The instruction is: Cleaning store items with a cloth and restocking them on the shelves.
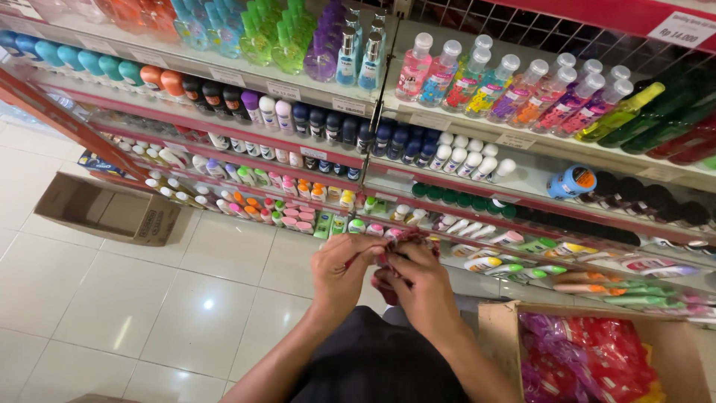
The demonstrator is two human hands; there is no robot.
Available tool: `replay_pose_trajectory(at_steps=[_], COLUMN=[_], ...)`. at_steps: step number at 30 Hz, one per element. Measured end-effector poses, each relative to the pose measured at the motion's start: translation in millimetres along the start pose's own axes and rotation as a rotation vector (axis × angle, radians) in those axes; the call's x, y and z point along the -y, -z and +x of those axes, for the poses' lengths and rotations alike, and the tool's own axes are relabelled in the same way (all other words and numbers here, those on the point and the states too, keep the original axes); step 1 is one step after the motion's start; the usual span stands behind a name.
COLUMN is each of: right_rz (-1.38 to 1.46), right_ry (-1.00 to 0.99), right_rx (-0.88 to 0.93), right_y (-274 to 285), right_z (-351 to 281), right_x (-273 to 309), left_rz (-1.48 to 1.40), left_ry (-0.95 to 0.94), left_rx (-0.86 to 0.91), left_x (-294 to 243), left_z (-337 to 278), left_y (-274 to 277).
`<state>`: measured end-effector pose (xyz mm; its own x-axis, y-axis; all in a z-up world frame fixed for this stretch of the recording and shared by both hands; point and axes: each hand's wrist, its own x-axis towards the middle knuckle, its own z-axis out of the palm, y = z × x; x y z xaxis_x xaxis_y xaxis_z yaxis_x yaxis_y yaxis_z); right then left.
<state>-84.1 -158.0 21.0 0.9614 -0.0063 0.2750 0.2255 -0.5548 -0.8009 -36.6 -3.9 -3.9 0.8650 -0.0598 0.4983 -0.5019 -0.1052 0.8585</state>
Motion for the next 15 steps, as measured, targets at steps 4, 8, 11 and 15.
replay_pose_trajectory(at_steps=[4, 8, 11, 15], right_rz=[-0.250, -0.044, 0.093, -0.064], right_ry=[0.173, -0.104, -0.191, 0.041], right_rx=[0.026, 0.082, 0.012, 0.007], right_y=[14, 19, 10, 7], right_z=[4, 5, 3, -1], right_x=[-10, -9, 9, 3], left_rz=[-0.144, -0.167, -0.266, -0.166], left_ry=[0.199, 0.285, 0.424, 0.323], left_rx=[0.032, 0.172, 0.226, 0.165], left_x=[7, -1, 0, -2], left_z=[3, 19, 15, 7], left_y=[-3, 6, 3, 1])
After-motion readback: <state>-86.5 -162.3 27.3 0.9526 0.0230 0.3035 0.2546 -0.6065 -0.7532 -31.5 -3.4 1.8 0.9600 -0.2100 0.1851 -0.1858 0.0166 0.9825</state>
